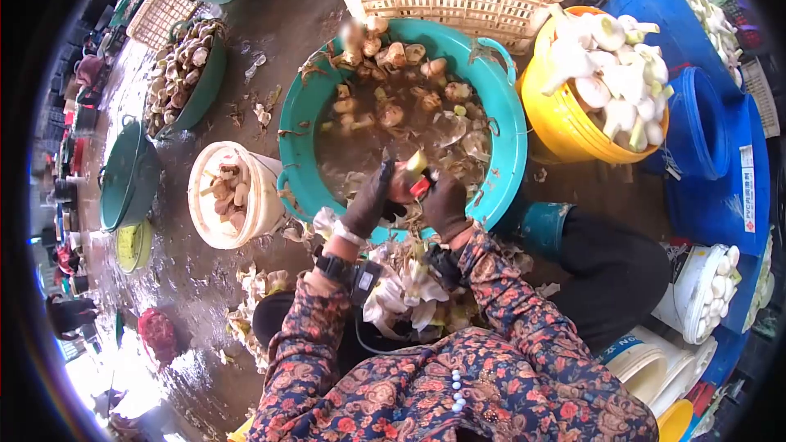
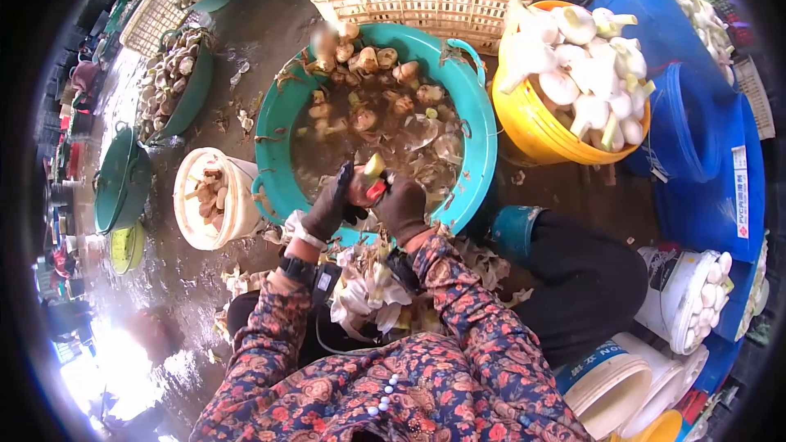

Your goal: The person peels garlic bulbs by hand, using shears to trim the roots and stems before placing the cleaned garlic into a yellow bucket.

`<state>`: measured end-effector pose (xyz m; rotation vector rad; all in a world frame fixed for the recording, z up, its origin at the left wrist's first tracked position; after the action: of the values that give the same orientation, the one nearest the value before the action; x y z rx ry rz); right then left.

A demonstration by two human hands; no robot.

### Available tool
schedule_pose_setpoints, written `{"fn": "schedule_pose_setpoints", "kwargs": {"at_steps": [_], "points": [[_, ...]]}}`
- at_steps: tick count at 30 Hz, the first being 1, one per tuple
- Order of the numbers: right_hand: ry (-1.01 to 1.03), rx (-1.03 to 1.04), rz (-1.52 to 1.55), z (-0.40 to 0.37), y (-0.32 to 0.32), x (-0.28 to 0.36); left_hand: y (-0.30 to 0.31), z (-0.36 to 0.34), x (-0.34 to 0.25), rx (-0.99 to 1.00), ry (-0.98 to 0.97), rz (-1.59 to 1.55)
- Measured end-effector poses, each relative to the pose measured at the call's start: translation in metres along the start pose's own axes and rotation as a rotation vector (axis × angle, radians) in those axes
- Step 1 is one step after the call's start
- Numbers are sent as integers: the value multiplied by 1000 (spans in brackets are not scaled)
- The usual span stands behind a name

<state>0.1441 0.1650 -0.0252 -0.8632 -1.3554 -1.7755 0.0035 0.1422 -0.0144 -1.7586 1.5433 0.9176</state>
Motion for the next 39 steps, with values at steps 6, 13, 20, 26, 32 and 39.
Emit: {"fn": "schedule_pose_setpoints", "kwargs": {"at_steps": [6,13,20,26,32,39], "points": [[-77,204,68,14,38,24,-6,-46,-7,-125,-253,41],[-287,288,340,-13,40,22,6,-68,-12,-38,-215,-17],[-932,284,591,-33,45,20,-26,-76,15,40,-195,-604],[-334,505,615,-35,-3,-47,-23,-98,-19,-220,-586,151],[-679,639,804,-32,46,35,-17,-87,3,-300,-493,368],[-577,714,1150,-35,60,49,-15,-76,29,-177,-93,-837]]}}
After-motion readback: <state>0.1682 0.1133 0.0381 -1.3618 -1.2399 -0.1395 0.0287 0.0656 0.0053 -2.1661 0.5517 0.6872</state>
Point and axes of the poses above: each hand's wrist, its own z-axis towards the middle knuckle, its own y-axis out of the back of the hand, x = y × z, the point moved 4 cm from there along z, towards the middle knuckle, and after that the axes turned 15 degrees about -x, right-handed, at the moved point
